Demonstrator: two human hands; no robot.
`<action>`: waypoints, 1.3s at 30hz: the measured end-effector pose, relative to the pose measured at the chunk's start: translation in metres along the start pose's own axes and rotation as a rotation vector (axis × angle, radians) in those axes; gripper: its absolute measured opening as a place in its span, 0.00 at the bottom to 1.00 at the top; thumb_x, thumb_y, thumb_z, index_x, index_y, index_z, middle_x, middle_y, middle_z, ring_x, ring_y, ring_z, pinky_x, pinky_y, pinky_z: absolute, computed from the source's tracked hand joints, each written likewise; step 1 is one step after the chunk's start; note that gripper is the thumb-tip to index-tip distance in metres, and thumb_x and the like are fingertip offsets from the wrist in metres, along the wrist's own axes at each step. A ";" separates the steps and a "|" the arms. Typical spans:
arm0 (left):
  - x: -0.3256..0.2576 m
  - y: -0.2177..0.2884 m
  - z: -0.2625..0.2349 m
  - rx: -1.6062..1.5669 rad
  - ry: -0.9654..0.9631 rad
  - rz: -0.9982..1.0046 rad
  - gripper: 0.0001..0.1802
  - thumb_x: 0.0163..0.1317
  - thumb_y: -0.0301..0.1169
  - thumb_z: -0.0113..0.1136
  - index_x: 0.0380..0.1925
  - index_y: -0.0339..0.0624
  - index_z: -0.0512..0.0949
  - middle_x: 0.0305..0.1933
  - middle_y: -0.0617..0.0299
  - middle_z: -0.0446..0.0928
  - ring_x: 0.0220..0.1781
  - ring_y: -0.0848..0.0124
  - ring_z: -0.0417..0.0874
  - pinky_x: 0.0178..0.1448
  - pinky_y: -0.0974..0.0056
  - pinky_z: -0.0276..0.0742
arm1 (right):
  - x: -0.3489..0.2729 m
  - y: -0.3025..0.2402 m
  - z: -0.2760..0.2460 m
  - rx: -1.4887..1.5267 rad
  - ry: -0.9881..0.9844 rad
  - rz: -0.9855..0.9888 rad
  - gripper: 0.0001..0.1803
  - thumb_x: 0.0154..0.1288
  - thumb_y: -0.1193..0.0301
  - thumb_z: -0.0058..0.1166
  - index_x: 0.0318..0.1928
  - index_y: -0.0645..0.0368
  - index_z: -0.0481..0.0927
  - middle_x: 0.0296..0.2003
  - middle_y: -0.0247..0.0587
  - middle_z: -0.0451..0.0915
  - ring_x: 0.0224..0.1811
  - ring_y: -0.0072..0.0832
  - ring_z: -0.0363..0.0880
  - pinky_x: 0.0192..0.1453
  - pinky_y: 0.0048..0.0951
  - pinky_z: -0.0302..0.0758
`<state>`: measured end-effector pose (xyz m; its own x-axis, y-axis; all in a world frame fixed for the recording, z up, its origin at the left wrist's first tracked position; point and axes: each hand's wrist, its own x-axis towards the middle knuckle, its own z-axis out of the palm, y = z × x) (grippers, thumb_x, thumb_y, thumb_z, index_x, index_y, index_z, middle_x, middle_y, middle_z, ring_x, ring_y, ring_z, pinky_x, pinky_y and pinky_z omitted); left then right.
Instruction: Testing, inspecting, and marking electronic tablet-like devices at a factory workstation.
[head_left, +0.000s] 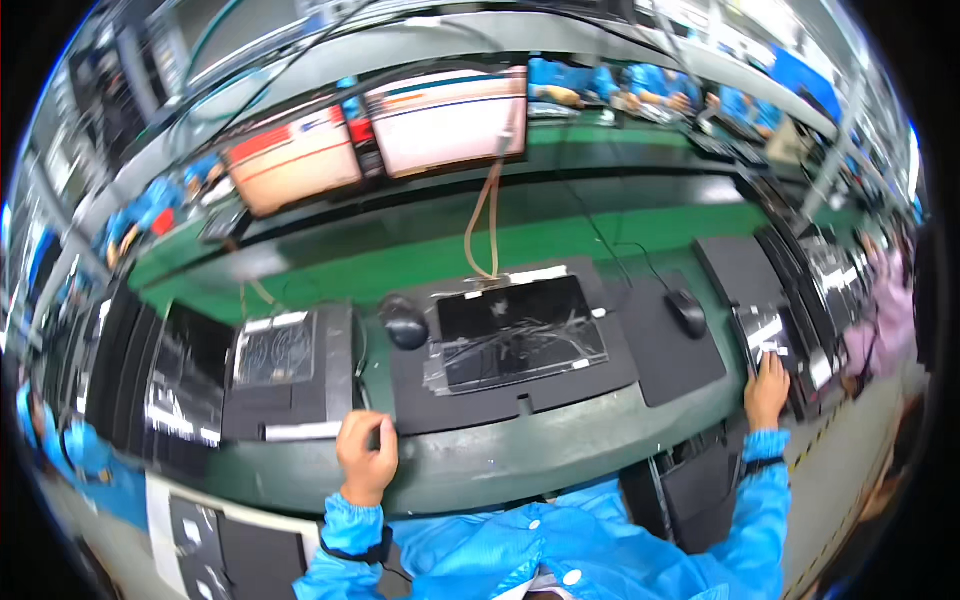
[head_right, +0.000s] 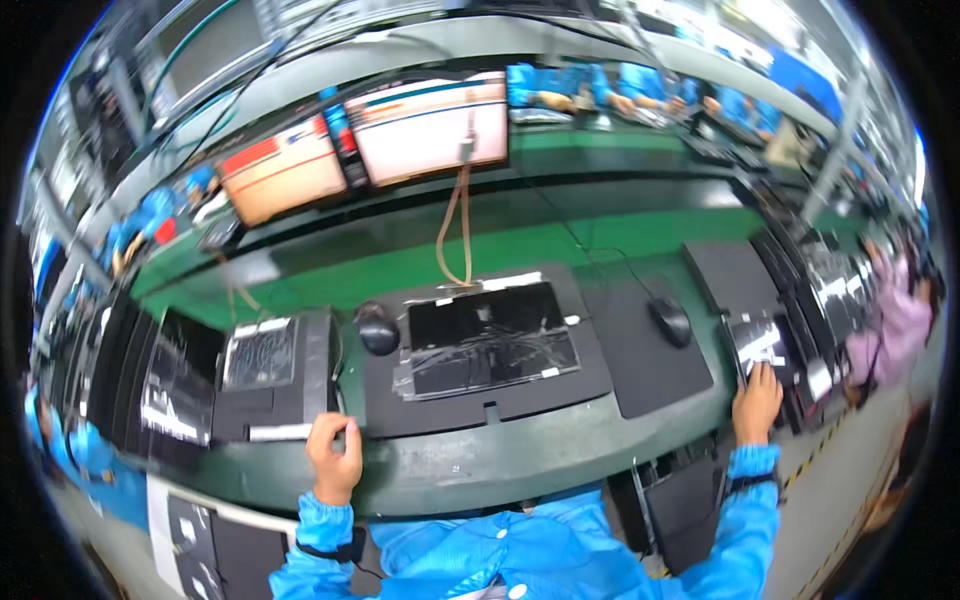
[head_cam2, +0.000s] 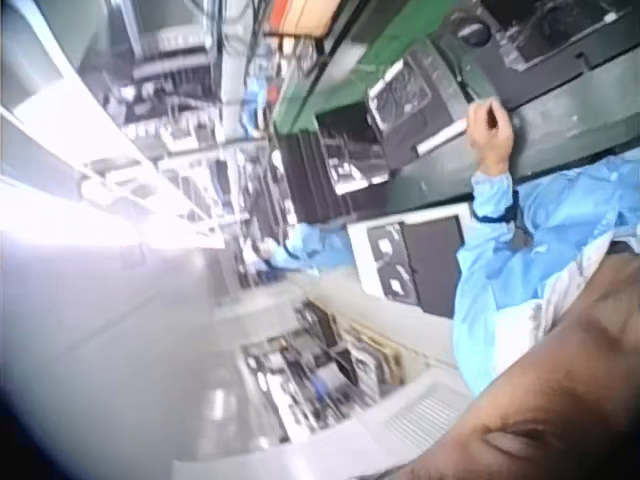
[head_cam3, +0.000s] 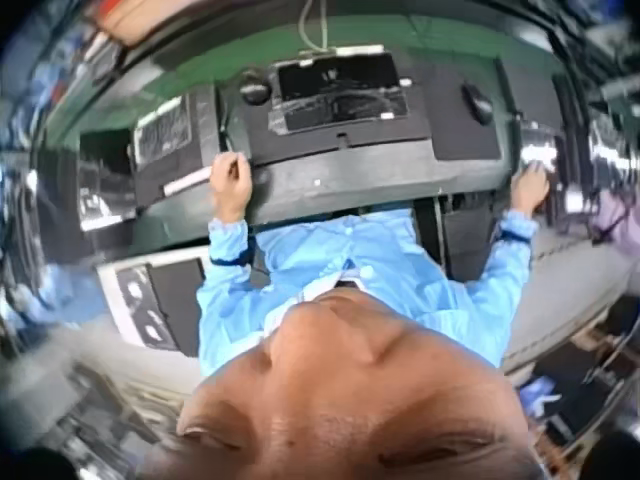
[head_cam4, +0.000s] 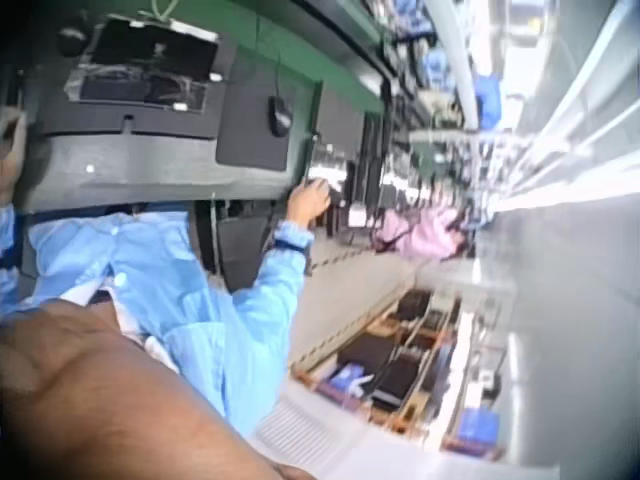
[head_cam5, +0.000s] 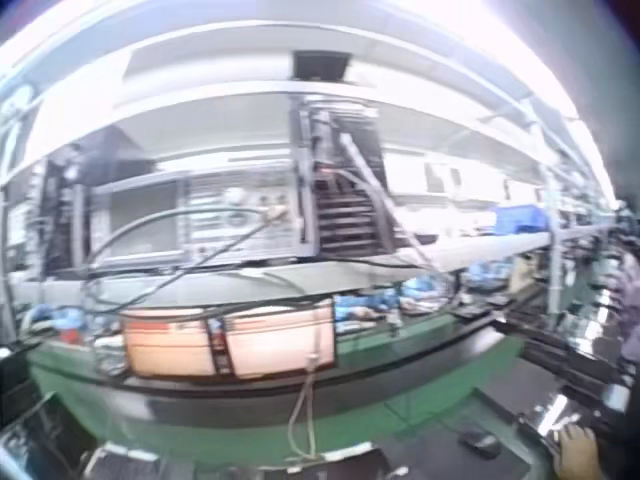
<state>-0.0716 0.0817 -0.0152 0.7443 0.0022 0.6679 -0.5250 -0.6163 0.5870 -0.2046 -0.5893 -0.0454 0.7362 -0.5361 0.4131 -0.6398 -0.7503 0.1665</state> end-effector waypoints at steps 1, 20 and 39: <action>0.002 0.009 -0.001 -0.051 -0.047 -0.046 0.02 0.62 0.19 0.65 0.34 0.34 0.81 0.34 0.52 0.81 0.36 0.59 0.83 0.43 0.59 0.79 | -0.001 0.002 0.000 -0.031 -0.036 0.007 0.32 0.63 0.71 0.63 0.68 0.62 0.73 0.67 0.54 0.74 0.68 0.48 0.73 0.71 0.52 0.67; -0.060 0.034 -0.091 -1.313 0.205 -0.916 0.17 0.66 0.20 0.57 0.55 0.31 0.79 0.49 0.50 0.85 0.51 0.54 0.89 0.60 0.51 0.86 | -0.072 -0.415 -0.216 1.191 0.191 -1.217 0.27 0.67 0.66 0.62 0.65 0.57 0.77 0.64 0.53 0.75 0.65 0.50 0.77 0.68 0.46 0.75; -0.097 -0.059 -0.113 -1.031 0.615 -0.743 0.23 0.62 0.19 0.59 0.59 0.39 0.75 0.50 0.58 0.79 0.53 0.65 0.82 0.62 0.58 0.79 | -0.058 -0.585 -0.166 1.162 0.043 -0.942 0.25 0.62 0.70 0.60 0.60 0.62 0.80 0.62 0.61 0.72 0.67 0.55 0.71 0.71 0.50 0.72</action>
<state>-0.1594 0.2065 -0.0632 0.8212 0.5706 -0.0075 -0.3571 0.5240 0.7732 0.0903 -0.0547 -0.0185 0.7478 0.3021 0.5912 0.5963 -0.6970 -0.3982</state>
